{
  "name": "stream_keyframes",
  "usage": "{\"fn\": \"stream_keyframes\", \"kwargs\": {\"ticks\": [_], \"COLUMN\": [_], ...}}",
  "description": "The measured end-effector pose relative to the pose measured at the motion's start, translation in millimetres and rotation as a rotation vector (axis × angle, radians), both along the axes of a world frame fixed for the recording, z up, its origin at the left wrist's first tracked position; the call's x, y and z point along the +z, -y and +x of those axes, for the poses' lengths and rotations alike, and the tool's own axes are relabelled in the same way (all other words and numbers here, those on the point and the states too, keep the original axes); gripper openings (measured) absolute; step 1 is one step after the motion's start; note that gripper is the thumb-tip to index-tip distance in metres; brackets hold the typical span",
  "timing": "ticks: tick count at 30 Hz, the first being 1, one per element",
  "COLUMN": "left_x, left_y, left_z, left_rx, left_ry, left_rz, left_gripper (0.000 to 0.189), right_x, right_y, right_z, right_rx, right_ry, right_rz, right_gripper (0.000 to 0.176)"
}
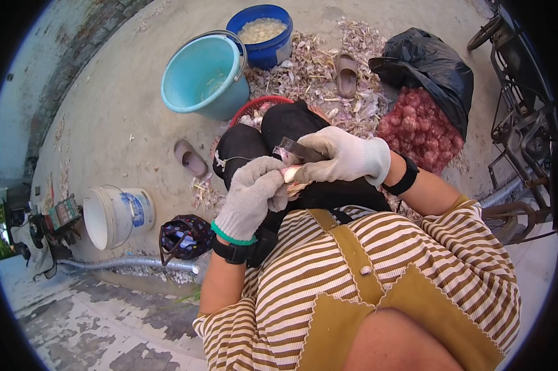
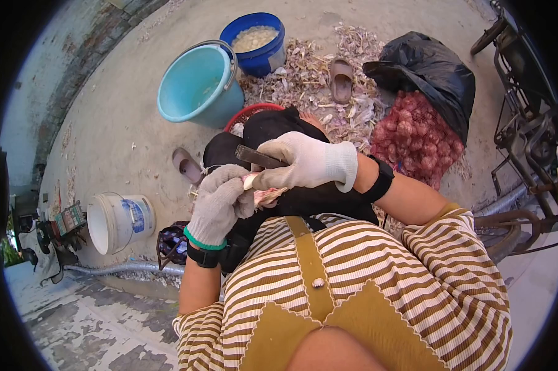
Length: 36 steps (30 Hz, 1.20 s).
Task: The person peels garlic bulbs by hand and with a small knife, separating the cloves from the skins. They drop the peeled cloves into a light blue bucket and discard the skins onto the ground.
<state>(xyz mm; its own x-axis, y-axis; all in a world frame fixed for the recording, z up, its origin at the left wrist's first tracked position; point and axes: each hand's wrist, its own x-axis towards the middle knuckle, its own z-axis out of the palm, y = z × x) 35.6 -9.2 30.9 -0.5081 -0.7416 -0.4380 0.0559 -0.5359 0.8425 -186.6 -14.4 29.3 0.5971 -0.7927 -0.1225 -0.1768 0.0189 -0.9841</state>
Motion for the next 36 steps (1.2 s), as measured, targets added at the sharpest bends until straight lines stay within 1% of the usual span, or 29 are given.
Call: {"fn": "stream_keyframes", "kwargs": {"ticks": [1,3,4,5,7,8,9,10,11,12,13,14,15,16,17,19,20,22,23,25,26,27,29,30,32,33,34,35,36], "left_x": [0.4,-0.7,-1.6,-4.0,-13.5,-17.1,-25.3,-34.3,-40.2,-29.2,-29.5,-30.2,-31.1,-32.3,-31.0,-20.1,-20.6,-22.7,-23.6,-26.1,-28.0,-23.7,-26.9,-21.9,-7.6,-7.8,-2.8,1.6,-8.5], "left_y": [-0.4,0.4,1.9,4.5,7.4,7.8,8.5,8.7,8.6,7.4,7.6,7.8,7.7,10.2,10.9,13.2,14.3,16.6,16.9,21.0,26.2,25.9,37.2,36.0,29.4,25.2,22.1,19.6,17.4], "left_z": [-2.2,-6.6,-8.3,-9.3,-8.4,-7.1,-7.5,-9.4,-11.3,-16.6,-16.1,-14.1,-11.0,-8.6,-5.9,-4.9,-3.9,-1.5,2.3,13.8,22.5,28.0,25.8,21.5,3.3,-1.9,-8.7,-15.5,-20.5], "left_rx": [0.009,0.065,0.123,0.124,0.205,0.202,0.194,0.181,0.17,0.135,0.135,0.092,0.052,0.011,0.012,0.036,0.034,-0.089,-0.09,-0.156,-0.14,0.007,0.109,0.113,0.081,0.057,-0.061,-0.182,-0.181], "left_ry": [-0.146,-0.16,-0.175,-0.177,0.139,0.315,0.315,0.427,0.537,0.536,0.536,0.468,0.4,0.374,0.375,-0.064,-0.064,-0.413,-0.414,-0.513,-0.481,-0.337,0.602,0.604,0.875,0.672,0.611,0.546,0.548], "left_rz": [0.08,0.055,0.03,0.023,-0.2,-0.313,-0.311,-0.538,-0.767,-0.937,-0.936,-0.766,-0.596,-0.687,-0.686,-0.218,-0.218,-0.165,-0.165,-0.17,-0.204,-0.158,-0.38,-0.378,-0.709,-0.757,-0.871,-0.983,-0.982], "left_gripper": [0.015,0.014,0.013,0.013,0.014,0.011,0.011,0.01,0.009,0.009,0.009,0.009,0.01,0.008,0.008,0.007,0.007,0.012,0.012,0.023,0.033,0.039,0.051,0.051,0.062,0.064,0.061,0.059,0.059], "right_x": [-3.2,-13.1,-19.7,-20.9,-29.7,-30.2,-23.6,-8.2,-9.9,-9.2,-8.9,-14.3,-21.9,-26.8,-29.0,-25.8,-28.0,-34.0,-34.6,-35.0,-43.5,-42.1,-37.0,-35.3,-32.4,-31.3,-30.4,-26.4,-23.7], "right_y": [0.1,2.0,3.5,8.0,7.8,5.3,1.7,-2.2,-2.9,-0.4,1.8,2.4,2.7,2.8,1.8,0.3,0.3,1.1,0.6,1.3,2.5,2.6,1.9,3.2,7.2,7.6,7.8,7.9,7.5], "right_z": [-0.9,-3.0,-0.4,-4.1,5.0,6.8,9.8,14.8,18.6,20.2,20.7,20.5,21.1,20.4,16.4,9.1,8.1,6.7,5.5,-0.3,-4.2,-7.6,-11.4,-11.1,-6.7,-4.9,-3.4,3.0,8.6], "right_rx": [-0.002,-0.103,-0.241,-0.355,-0.435,-0.381,-0.331,-0.326,-0.341,-0.345,-0.348,-0.346,-0.341,-0.338,-0.337,-0.239,-0.24,-0.219,-0.22,-0.235,-0.262,-0.264,-0.274,-0.27,-0.245,-0.226,-0.201,-0.193,-0.218], "right_ry": [-0.001,0.3,0.365,0.28,0.097,0.069,0.04,0.034,0.066,-0.014,-0.093,-0.094,-0.005,0.083,0.084,0.391,0.391,0.549,0.548,0.734,0.746,0.744,0.642,0.617,0.555,0.49,0.458,0.383,0.372], "right_rz": [-0.001,0.474,0.497,0.589,0.245,0.217,0.192,0.159,0.181,0.199,0.217,0.218,0.238,0.258,0.259,0.503,0.504,0.646,0.645,0.673,0.679,0.675,0.676,0.68,0.679,0.679,0.684,0.619,0.621], "right_gripper": [0.025,0.027,0.028,0.03,0.032,0.032,0.033,0.033,0.036,0.035,0.034,0.034,0.032,0.03,0.03,0.028,0.028,0.027,0.027,0.028,0.027,0.027,0.027,0.027,0.027,0.028,0.027,0.028,0.029]}}
